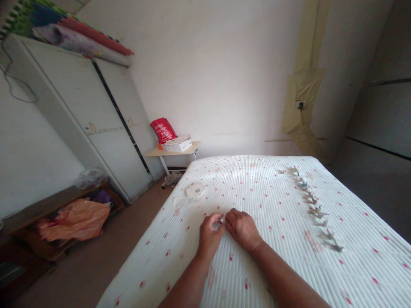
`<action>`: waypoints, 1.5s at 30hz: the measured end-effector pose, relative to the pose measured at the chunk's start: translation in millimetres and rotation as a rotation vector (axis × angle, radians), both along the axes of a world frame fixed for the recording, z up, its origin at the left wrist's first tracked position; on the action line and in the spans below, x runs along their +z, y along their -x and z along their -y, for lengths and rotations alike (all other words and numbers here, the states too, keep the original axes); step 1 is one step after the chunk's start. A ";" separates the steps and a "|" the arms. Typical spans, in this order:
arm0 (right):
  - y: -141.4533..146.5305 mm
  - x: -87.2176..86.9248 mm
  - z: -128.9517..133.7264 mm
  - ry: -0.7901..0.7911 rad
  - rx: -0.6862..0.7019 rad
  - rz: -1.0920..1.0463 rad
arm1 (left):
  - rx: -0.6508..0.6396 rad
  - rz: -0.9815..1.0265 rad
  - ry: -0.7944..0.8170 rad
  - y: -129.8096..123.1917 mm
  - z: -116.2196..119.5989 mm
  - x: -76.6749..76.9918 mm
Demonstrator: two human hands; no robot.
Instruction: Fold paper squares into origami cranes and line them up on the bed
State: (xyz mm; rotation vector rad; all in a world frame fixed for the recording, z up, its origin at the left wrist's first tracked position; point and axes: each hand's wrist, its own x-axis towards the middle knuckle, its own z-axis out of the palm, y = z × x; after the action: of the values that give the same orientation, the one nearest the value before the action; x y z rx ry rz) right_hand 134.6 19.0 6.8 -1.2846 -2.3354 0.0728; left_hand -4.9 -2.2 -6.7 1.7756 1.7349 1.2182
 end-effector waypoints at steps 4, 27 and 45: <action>-0.4 2.9 1.2 0.024 0.001 -0.096 | -0.008 -0.106 0.031 -2.4 4.4 9.3; -6.3 -8.2 -6.8 0.269 0.142 -0.670 | -0.157 0.434 0.058 6.1 0.9 13.8; -6.2 -9.3 -7.8 0.198 0.159 -0.677 | -0.165 0.308 0.003 6.3 -0.1 3.6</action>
State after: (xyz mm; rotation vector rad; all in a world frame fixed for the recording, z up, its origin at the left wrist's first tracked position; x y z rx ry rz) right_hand 140.8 26.8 -2.5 -0.9514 -1.8561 0.6921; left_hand -11.2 -2.0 -3.1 1.5942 1.3888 1.3350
